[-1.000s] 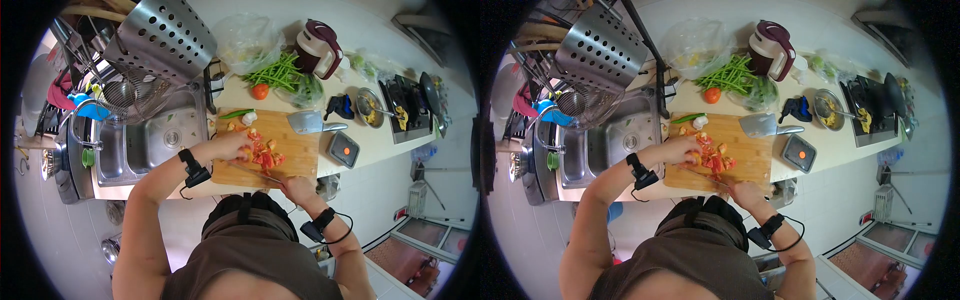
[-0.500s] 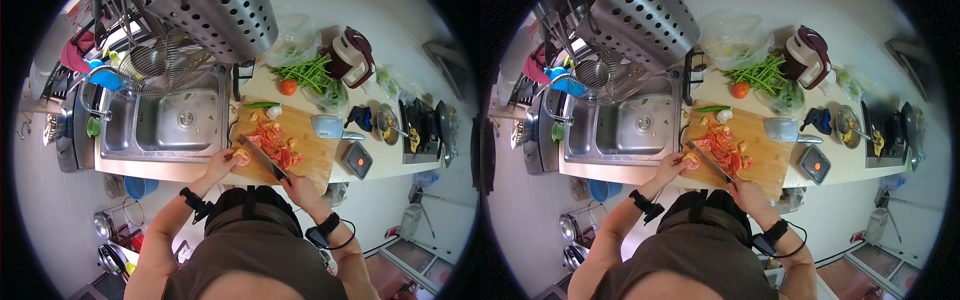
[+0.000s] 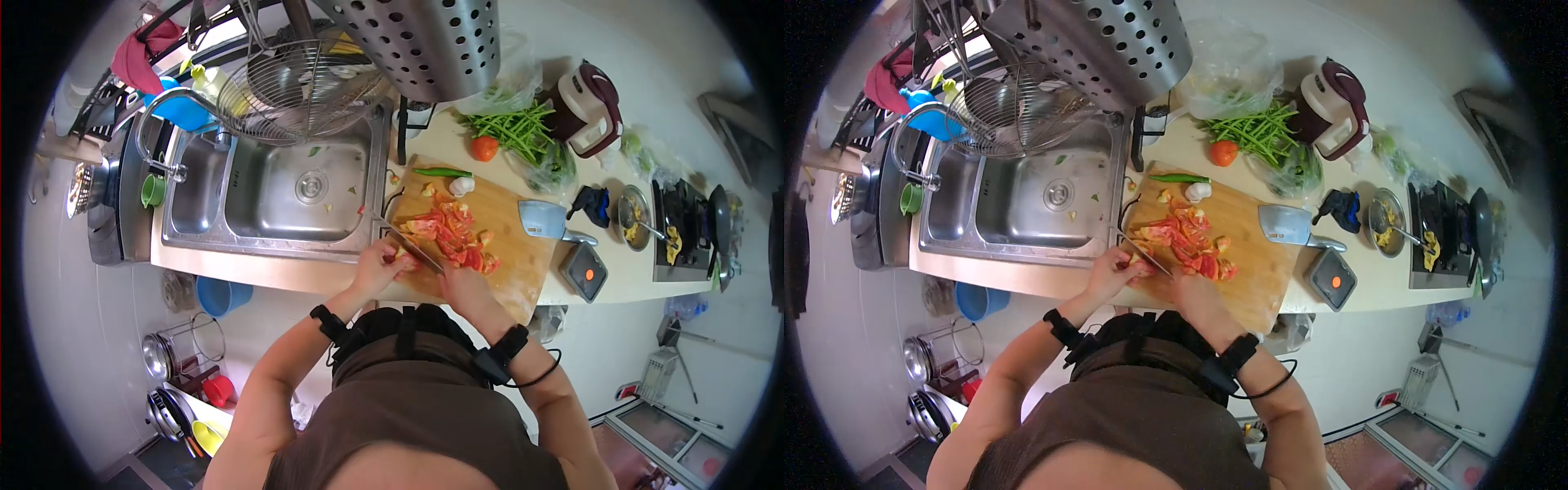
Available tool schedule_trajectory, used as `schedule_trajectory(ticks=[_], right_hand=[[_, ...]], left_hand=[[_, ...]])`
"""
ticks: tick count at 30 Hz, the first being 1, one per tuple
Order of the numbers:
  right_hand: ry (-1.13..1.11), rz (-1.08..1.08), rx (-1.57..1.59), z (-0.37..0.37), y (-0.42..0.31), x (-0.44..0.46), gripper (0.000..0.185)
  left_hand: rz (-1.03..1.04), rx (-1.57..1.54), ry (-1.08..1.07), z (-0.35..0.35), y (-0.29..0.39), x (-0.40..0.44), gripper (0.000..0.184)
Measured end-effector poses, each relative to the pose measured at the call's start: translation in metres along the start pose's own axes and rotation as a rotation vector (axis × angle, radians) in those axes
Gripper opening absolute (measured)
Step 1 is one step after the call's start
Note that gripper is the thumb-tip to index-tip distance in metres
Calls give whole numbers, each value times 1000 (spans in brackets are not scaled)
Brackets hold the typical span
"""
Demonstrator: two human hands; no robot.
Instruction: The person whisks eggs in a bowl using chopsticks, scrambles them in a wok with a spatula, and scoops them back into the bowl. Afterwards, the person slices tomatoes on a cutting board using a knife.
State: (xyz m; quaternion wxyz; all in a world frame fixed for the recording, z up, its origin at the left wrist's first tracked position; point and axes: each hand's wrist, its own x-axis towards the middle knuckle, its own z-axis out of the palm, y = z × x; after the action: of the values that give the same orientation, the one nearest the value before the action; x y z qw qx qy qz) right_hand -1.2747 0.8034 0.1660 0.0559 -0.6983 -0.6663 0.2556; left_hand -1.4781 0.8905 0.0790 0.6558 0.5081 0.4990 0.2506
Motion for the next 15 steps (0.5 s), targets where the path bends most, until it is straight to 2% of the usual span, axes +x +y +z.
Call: schedule_trajectory(ticks=[1,3,5,8,15], right_hand=[[4,-12,19,-2,4,0,21],[3,-27,31,-9,11,-4,23],[3,7,171,-19,11,-22,28],[-62,24,166,-31,12,-43,34],[-96,95,133,2,3,-21,27]], left_hand=[[9,3,-8,-1,-9,4,30],[249,312,61,-5,-27,8,29],[196,297,91,0,-12,-1,32],[137,289,121,2,-9,-4,36],[108,363,126,3,-12,2,33]])
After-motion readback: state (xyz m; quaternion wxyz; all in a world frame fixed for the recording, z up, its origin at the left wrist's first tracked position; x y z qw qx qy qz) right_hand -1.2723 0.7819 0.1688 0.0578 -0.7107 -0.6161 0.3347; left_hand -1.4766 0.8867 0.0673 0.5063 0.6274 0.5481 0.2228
